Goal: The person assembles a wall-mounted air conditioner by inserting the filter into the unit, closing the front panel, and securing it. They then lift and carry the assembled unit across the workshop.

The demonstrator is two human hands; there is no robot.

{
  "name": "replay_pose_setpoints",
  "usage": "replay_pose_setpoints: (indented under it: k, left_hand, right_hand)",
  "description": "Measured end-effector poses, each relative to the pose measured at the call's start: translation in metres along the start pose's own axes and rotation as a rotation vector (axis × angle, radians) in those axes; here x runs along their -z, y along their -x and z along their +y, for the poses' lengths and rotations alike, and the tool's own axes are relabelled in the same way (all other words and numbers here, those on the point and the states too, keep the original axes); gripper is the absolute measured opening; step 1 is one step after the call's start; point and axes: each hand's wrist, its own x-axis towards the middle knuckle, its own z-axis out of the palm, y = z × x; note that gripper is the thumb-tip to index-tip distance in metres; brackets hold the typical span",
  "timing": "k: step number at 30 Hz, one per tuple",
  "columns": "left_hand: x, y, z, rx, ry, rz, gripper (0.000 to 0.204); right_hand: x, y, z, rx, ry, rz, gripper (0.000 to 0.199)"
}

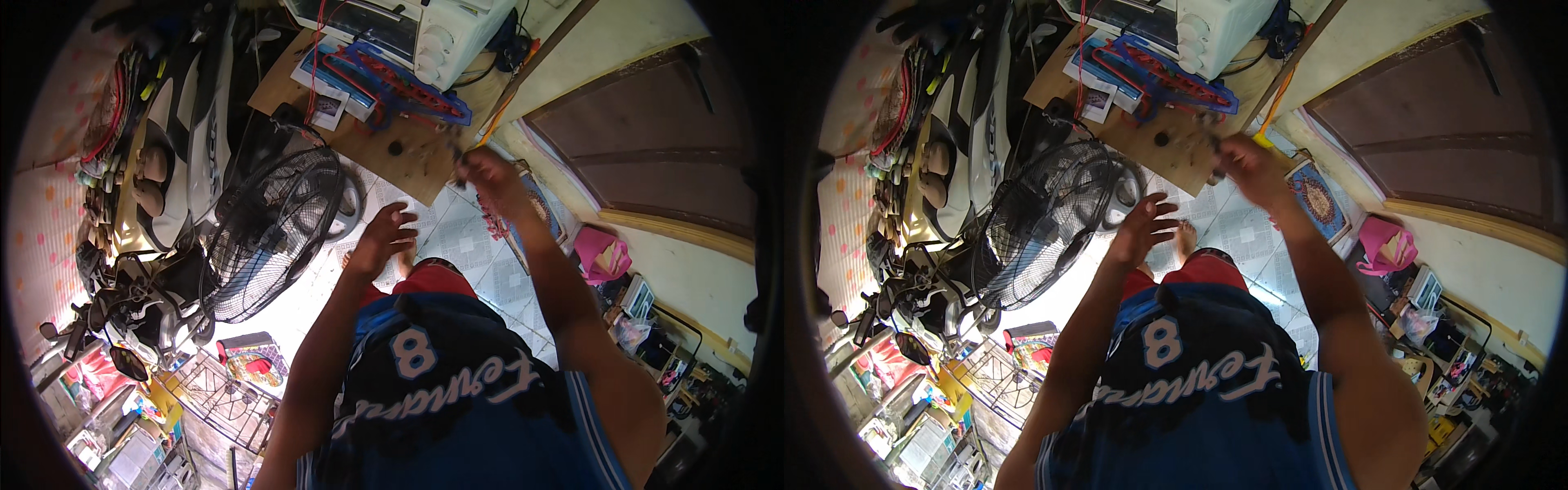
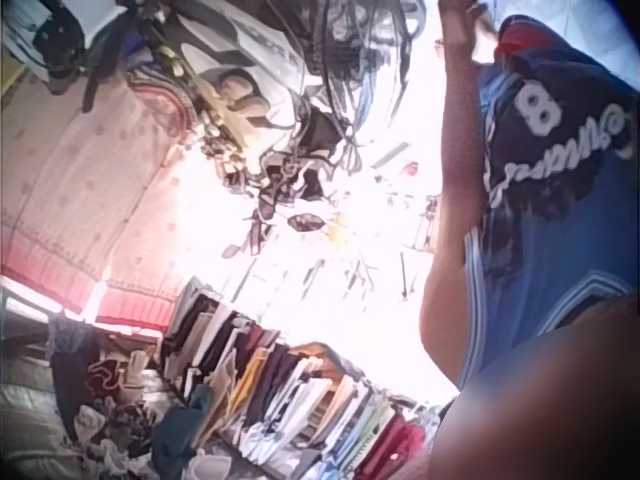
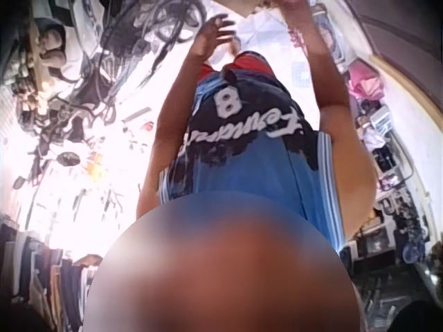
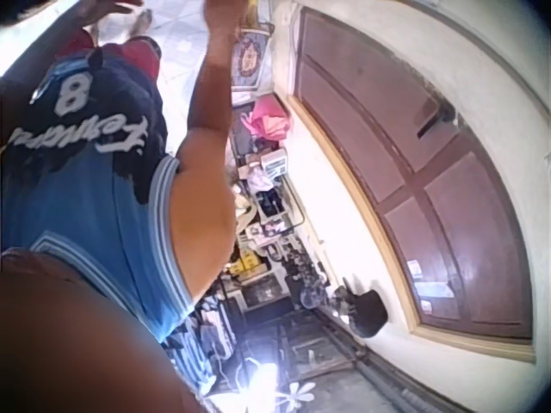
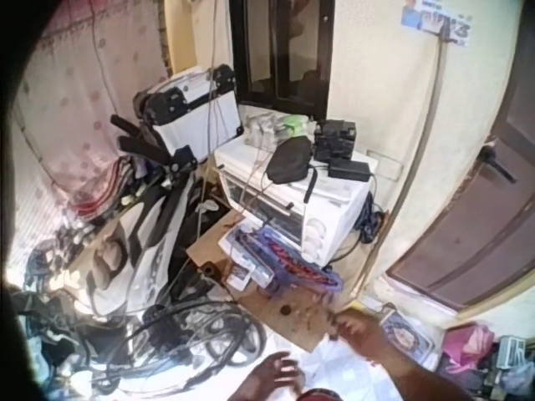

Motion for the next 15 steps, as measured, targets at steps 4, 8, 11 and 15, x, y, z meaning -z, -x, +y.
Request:
replay_pose_setpoints:
  k: [4, 8, 11, 15]
  left_hand:
    - [-0.029, -0.014, -0.001, -0.023, 0.363, -0.101, 0.069]
    - [-0.002, -0.008, -0.024, 0.122, 0.345, 0.15, 0.047]
    - [0.027, 0.011, -0.044, 0.139, 0.443, 0.213, 0.034]
    - [0.045, 0.04, -0.056, 0.133, 0.479, 0.379, 0.031]
  right_hand:
    - [-0.034, 0.042, -0.01, 0.436, 0.355, -0.336, 0.017]
    - [-0.051, 0.033, 0.028, 0.102, 0.131, -0.096, 0.017]
    - [-0.054, -0.003, 0.069, 0.026, 0.284, 0.122, 0.017]
    - [-0.066, -0.044, 0.105, 0.022, 0.609, 0.101, 0.024]
